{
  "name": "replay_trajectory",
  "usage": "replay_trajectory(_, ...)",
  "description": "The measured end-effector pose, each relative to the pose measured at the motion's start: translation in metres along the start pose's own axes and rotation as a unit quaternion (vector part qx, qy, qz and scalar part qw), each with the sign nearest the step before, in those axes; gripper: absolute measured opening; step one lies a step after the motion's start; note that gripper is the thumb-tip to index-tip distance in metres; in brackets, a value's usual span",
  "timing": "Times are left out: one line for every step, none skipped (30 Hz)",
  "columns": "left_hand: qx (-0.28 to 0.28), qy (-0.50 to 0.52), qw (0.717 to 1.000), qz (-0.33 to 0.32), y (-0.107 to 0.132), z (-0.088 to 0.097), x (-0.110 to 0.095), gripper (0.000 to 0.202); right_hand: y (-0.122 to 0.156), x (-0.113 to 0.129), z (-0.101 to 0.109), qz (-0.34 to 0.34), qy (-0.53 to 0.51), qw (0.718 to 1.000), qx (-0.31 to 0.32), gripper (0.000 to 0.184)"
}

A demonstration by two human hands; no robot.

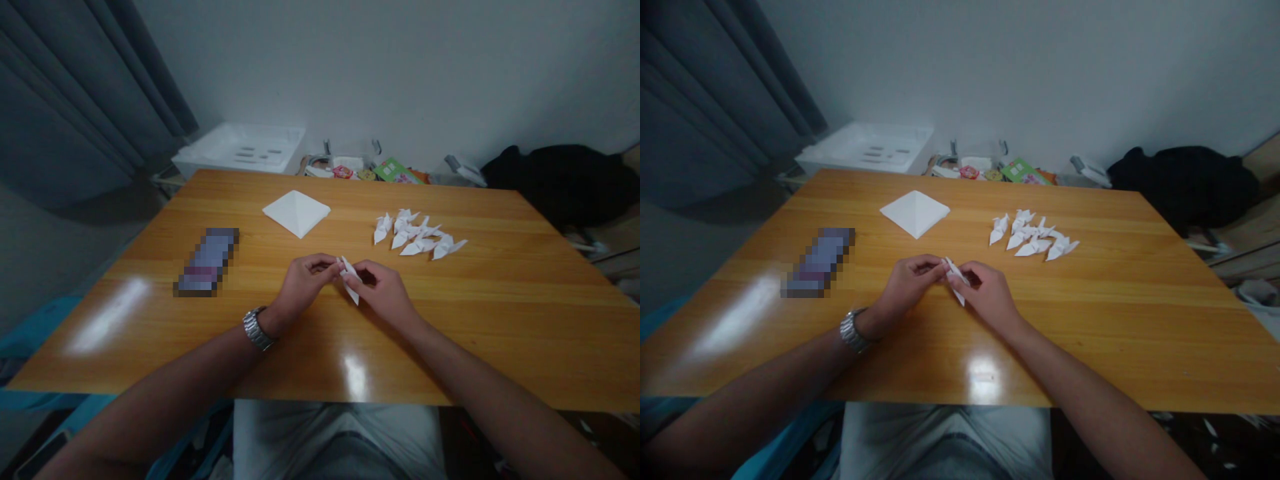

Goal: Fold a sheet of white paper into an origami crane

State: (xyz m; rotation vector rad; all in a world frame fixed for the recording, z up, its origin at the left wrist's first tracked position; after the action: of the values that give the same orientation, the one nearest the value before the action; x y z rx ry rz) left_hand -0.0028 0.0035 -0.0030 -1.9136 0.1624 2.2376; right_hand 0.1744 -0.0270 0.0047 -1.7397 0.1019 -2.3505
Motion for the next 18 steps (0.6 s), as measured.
replay_trajectory(0.003, -0.001, 1.000, -0.001, 0.000, 0.000, -0.001, 0.031, 0.000, 0.000, 0.000, -0.012, -0.012, 1.000, 0.005, 0.022)
replay_trajectory(0.007, -0.002, 1.000, -0.002, 0.000, 0.000, -0.001, 0.031, -0.001, -0.001, 0.000, -0.021, -0.022, 1.000, 0.009, 0.023)
replay_trajectory(0.011, -0.001, 1.000, -0.004, 0.000, 0.000, -0.002, 0.031, -0.001, -0.001, 0.000, -0.026, -0.034, 0.999, 0.011, 0.025)
replay_trajectory(0.015, -0.002, 1.000, -0.004, 0.001, 0.000, -0.002, 0.031, -0.001, -0.001, -0.001, -0.031, -0.047, 0.998, 0.013, 0.026)
replay_trajectory(0.019, -0.003, 1.000, -0.005, 0.001, 0.000, -0.002, 0.031, -0.002, -0.002, -0.001, -0.034, -0.060, 0.998, 0.016, 0.027)
replay_trajectory(0.021, -0.004, 1.000, -0.007, 0.001, 0.000, -0.003, 0.031, -0.003, -0.003, -0.002, -0.037, -0.073, 0.996, 0.019, 0.028)
replay_trajectory(0.022, -0.006, 1.000, -0.009, 0.001, 0.000, -0.003, 0.032, -0.003, -0.004, -0.002, -0.040, -0.085, 0.995, 0.020, 0.028)
replay_trajectory(0.024, -0.007, 1.000, -0.012, 0.001, 0.000, -0.003, 0.032, -0.003, -0.005, -0.003, -0.042, -0.096, 0.994, 0.021, 0.029)
replay_trajectory(0.024, -0.008, 1.000, -0.016, 0.001, -0.001, -0.003, 0.032, -0.004, -0.006, -0.003, -0.044, -0.106, 0.993, 0.022, 0.030)
replay_trajectory(0.025, -0.009, 0.999, -0.021, 0.002, -0.001, -0.003, 0.032, -0.004, -0.007, -0.004, -0.047, -0.117, 0.992, 0.023, 0.031)
replay_trajectory(0.025, -0.011, 0.999, -0.026, 0.002, -0.001, -0.004, 0.032, -0.004, -0.008, -0.004, -0.050, -0.128, 0.990, 0.024, 0.031)
replay_trajectory(0.025, -0.013, 0.999, -0.029, 0.002, -0.001, -0.004, 0.032, -0.004, -0.009, -0.004, -0.054, -0.137, 0.989, 0.025, 0.032)
replay_trajectory(0.024, -0.016, 0.999, -0.032, 0.002, -0.001, -0.004, 0.032, -0.003, -0.010, -0.004, -0.057, -0.142, 0.988, 0.027, 0.032)
replay_trajectory(0.024, -0.020, 0.999, -0.033, 0.002, -0.001, -0.005, 0.032, -0.003, -0.011, -0.004, -0.058, -0.142, 0.988, 0.027, 0.032)
replay_trajectory(0.022, -0.025, 0.999, -0.034, 0.002, -0.001, -0.005, 0.032, -0.003, -0.011, -0.004, -0.058, -0.140, 0.988, 0.026, 0.032)
replay_trajectory(0.021, -0.029, 0.999, -0.033, 0.002, 0.000, -0.005, 0.032, -0.003, -0.010, -0.004, -0.057, -0.135, 0.989, 0.024, 0.033)
replay_trajectory(0.019, -0.032, 0.999, -0.034, 0.002, 0.000, -0.005, 0.032, -0.003, -0.010, -0.004, -0.056, -0.131, 0.989, 0.023, 0.033)
replay_trajectory(0.017, -0.034, 0.999, -0.035, 0.003, 0.000, -0.005, 0.033, -0.003, -0.009, -0.004, -0.055, -0.129, 0.990, 0.022, 0.033)
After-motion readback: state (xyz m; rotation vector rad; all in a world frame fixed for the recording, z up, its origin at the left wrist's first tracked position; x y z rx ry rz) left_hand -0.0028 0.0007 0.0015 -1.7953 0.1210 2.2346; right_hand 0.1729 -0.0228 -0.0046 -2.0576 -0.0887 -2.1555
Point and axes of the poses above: each hand's wrist, its own y-axis away from the middle knuckle, its own z-axis out of the back of the hand, x = y × z, the point moved 2 cm from there along -y, towards the middle knuckle, and after that the axes turned 9 degrees about -y, right-handed, at the moved point
